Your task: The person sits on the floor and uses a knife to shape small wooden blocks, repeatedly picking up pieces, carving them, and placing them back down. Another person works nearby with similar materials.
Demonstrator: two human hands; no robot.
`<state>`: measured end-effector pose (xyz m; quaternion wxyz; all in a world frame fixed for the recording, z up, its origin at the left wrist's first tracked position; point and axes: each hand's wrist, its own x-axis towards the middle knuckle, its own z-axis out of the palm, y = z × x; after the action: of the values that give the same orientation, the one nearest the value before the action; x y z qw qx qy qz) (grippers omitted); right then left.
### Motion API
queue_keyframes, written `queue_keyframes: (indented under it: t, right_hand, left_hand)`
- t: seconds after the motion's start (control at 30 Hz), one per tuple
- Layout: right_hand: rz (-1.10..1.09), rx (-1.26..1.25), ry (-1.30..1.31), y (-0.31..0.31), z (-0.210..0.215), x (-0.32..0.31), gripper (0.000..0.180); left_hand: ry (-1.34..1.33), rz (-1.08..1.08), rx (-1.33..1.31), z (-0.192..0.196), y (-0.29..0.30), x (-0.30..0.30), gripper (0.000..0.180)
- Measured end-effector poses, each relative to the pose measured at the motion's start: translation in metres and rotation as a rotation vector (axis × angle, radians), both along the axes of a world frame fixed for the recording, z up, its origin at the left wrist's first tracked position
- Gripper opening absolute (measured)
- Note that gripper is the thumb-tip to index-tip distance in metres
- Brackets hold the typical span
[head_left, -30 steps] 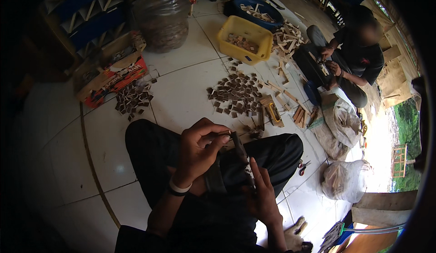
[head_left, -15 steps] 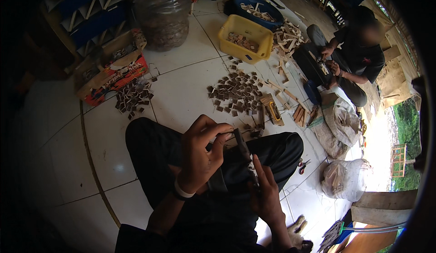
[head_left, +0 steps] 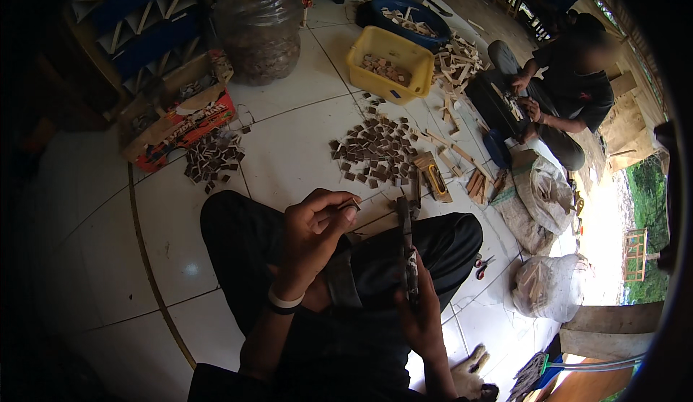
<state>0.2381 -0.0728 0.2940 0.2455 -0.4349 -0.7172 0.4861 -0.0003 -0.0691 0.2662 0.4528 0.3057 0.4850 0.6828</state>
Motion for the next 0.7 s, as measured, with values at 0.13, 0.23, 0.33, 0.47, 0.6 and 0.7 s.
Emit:
queue_keyframes:
  t: [0.13, 0.23, 0.33, 0.47, 0.6, 0.7]
  right_hand:
    - [0.075, 0.063, -0.062, 0.0011, 0.0035, -0.0001, 0.072]
    - [0.086, 0.104, -0.060, 0.0017, 0.0022, -0.0023, 0.072]
    - [0.098, 0.084, -0.025, 0.0023, -0.0003, -0.0035, 0.075]
    - [0.137, 0.096, -0.047, 0.0022, -0.0013, -0.0026, 0.076]
    - [0.144, 0.098, -0.047, 0.0029, -0.0041, -0.0047, 0.070]
    - [0.141, 0.124, -0.049, 0.0026, -0.0054, -0.0065, 0.068]
  left_hand:
    - [-0.055, -0.039, -0.036, 0.0055, 0.0022, 0.0017, 0.021]
    - [-0.132, -0.097, -0.031, 0.0092, 0.0014, 0.0025, 0.020]
    - [-0.181, -0.134, -0.013, 0.0105, 0.0012, 0.0036, 0.019]
    - [-0.198, -0.163, -0.011, 0.0102, 0.0007, 0.0051, 0.020]
    - [-0.178, -0.163, 0.014, 0.0079, 0.0019, 0.0045, 0.020]
    - [-0.172, -0.140, 0.030, 0.0071, 0.0007, 0.0054, 0.020]
